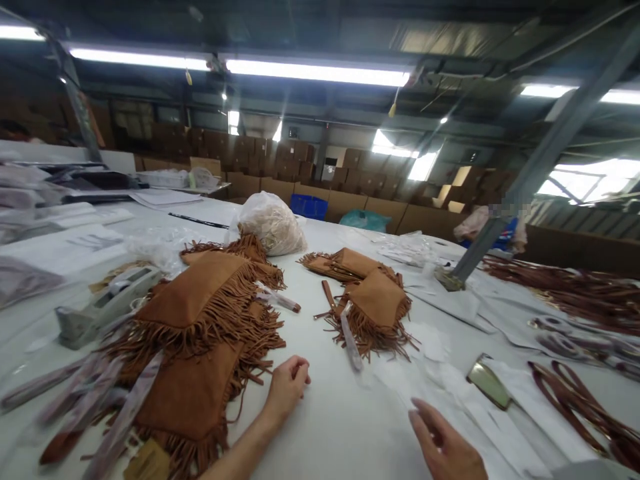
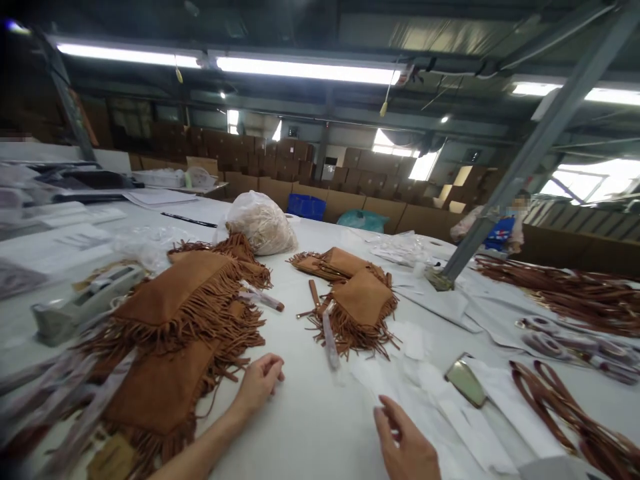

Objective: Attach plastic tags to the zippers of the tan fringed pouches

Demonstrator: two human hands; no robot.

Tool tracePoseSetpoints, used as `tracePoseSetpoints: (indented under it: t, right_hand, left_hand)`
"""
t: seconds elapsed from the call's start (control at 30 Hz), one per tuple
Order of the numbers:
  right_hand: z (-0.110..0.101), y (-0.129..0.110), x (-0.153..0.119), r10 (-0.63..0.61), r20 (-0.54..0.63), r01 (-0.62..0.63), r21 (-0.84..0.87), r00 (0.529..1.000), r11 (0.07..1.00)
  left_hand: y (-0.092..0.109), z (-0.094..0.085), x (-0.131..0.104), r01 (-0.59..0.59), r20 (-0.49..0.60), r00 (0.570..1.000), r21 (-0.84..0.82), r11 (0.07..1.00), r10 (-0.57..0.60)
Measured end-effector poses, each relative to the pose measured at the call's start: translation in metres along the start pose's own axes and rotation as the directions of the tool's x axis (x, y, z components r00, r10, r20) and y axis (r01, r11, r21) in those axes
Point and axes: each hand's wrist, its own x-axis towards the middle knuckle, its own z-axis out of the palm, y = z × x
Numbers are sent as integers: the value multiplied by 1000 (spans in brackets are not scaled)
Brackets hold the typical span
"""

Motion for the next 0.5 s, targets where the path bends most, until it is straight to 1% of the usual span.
tracePoseSetpoints:
  t: [0.07,0.1,0.2,0.27,0.37,0.5]
  right_hand:
    - [-2,-9,42,162,23,-162,-13,986,987]
    - [0,-12,62,221,37,-221,-22,974,975]
    - [17,-19,110,307,72,-301,-86,949,950]
    - [34,-22,134,332,68,-322,-133,941,937]
    - [59,-22,164,352,44,-341,-165,935,925]
    - [84,-15,195,434,4,-426,-184,901,886]
  left_hand:
    - [-5,5,-1,-5,15,1000,6,1000,5]
    - [-6,5,-1,-9,27,1000,17,1000,8]
    - [-5,5,-1,-1,72,997,60,998,-3]
    - [-4,5,1,12,89,996,100,995,-21]
    - [-5,8,2,20,110,993,171,985,-40]
    - [-9,12,1,40,145,987,204,978,-71]
